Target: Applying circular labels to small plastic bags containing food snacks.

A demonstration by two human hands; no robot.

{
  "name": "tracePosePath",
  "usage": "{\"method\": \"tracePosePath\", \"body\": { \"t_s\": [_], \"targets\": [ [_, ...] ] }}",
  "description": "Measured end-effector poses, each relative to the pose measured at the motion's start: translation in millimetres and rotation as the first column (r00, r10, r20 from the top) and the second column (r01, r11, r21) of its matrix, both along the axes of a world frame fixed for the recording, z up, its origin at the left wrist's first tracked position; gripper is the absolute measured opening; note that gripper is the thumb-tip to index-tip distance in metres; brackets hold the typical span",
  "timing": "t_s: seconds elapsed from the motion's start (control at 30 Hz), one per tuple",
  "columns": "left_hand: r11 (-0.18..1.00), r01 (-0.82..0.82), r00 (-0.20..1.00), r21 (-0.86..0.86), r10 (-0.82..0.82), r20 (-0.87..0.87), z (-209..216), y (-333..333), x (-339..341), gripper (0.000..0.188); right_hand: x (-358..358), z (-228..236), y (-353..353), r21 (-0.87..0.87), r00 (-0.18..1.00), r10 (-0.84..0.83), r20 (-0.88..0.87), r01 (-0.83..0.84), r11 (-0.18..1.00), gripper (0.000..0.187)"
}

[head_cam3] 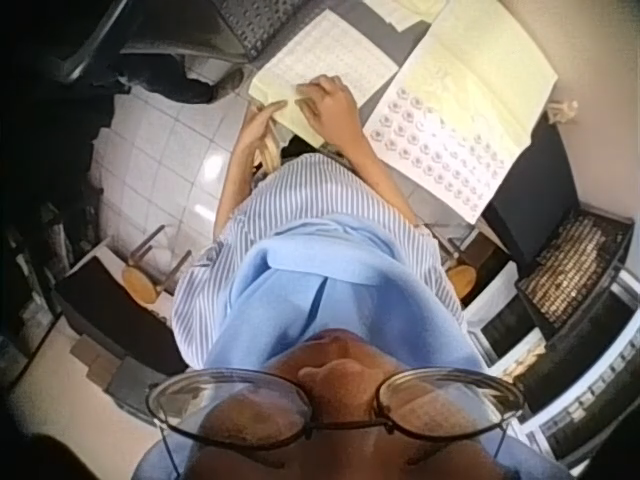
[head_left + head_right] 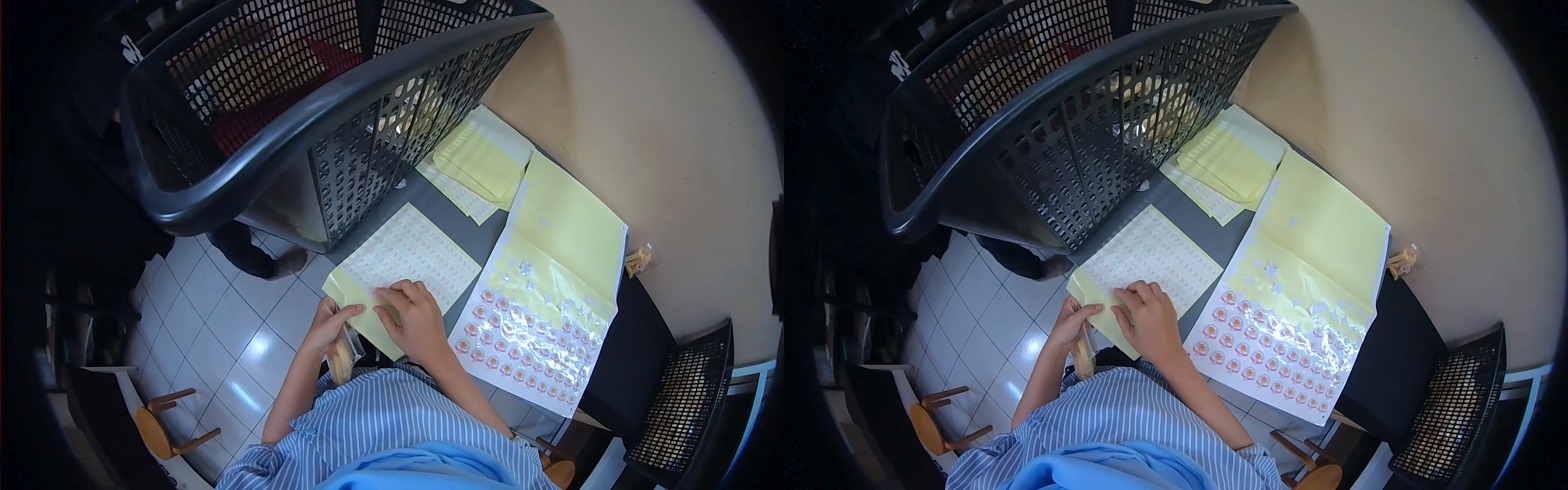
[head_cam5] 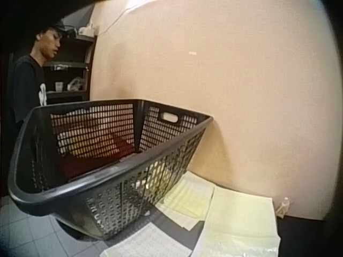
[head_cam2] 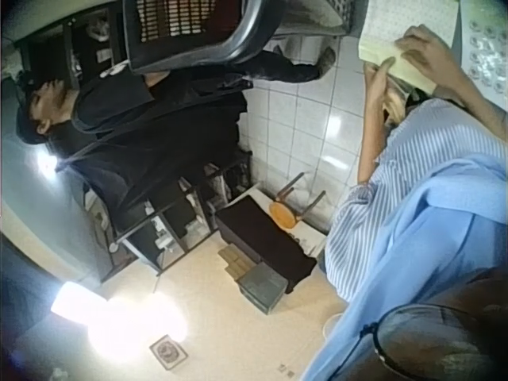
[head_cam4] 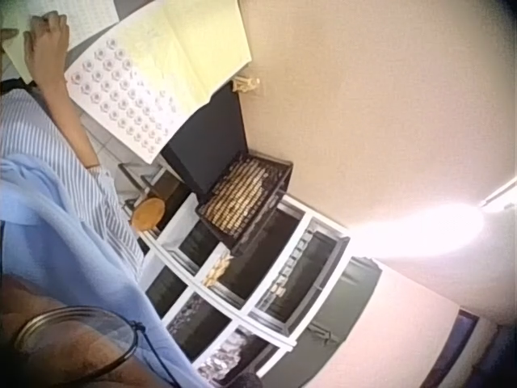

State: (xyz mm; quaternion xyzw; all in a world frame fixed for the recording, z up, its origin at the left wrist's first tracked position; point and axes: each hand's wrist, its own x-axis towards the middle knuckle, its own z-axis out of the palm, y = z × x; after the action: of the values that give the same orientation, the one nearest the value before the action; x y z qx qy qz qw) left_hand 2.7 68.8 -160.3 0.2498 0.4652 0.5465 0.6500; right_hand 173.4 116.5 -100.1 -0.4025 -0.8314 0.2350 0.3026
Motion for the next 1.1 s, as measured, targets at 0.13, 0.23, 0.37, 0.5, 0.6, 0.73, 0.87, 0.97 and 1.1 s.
{"method": "tracePosePath", "body": {
  "t_s": [0.13,0.23,0.37,0.5,0.6,0.73,0.87,0.97,1.1],
  "targets": [
    [1.0,0.013,1.0,0.026,-0.013,-0.012,6,-2,0,0.037,-5,2,-2,-0.007,0.995,-0.052,-0.082,0.052,0.999,0.019],
    [0.999,0.032,0.997,0.034,-0.03,-0.072,8,-2,-1,0.037,-7,4,-2,-0.028,0.988,-0.073,-0.139,0.07,0.997,0.015],
    [0.996,0.023,0.994,0.086,-0.013,-0.113,8,-1,0,0.036,-9,6,-1,-0.064,0.973,-0.109,-0.204,0.098,0.993,0.011],
    [0.995,0.079,0.987,0.055,-0.07,-0.146,9,1,-3,0.037,-9,7,-1,-0.133,0.963,-0.142,-0.228,0.114,0.985,0.01],
    [0.994,0.107,0.978,0.039,-0.098,-0.186,9,2,-3,0.038,-8,7,-1,-0.176,0.959,-0.146,-0.242,0.104,0.979,0.011],
    [0.991,0.134,0.971,0.021,-0.127,-0.202,9,6,-3,0.038,-6,7,-1,-0.219,0.954,-0.146,-0.262,0.089,0.972,0.012],
    [0.992,0.123,0.973,0.04,-0.112,-0.202,10,8,-2,0.038,-6,6,-1,-0.251,0.947,-0.168,-0.275,0.097,0.963,0.012],
    [0.997,0.078,0.975,0.008,-0.075,-0.21,12,8,-1,0.038,-4,6,2,-0.301,0.917,-0.248,-0.313,0.152,0.941,0.011],
    [0.998,-0.02,0.968,0.062,0.034,-0.247,8,9,-2,0.036,5,5,12,-0.191,0.922,-0.287,-0.258,0.243,0.951,0.011]
  ]
}}
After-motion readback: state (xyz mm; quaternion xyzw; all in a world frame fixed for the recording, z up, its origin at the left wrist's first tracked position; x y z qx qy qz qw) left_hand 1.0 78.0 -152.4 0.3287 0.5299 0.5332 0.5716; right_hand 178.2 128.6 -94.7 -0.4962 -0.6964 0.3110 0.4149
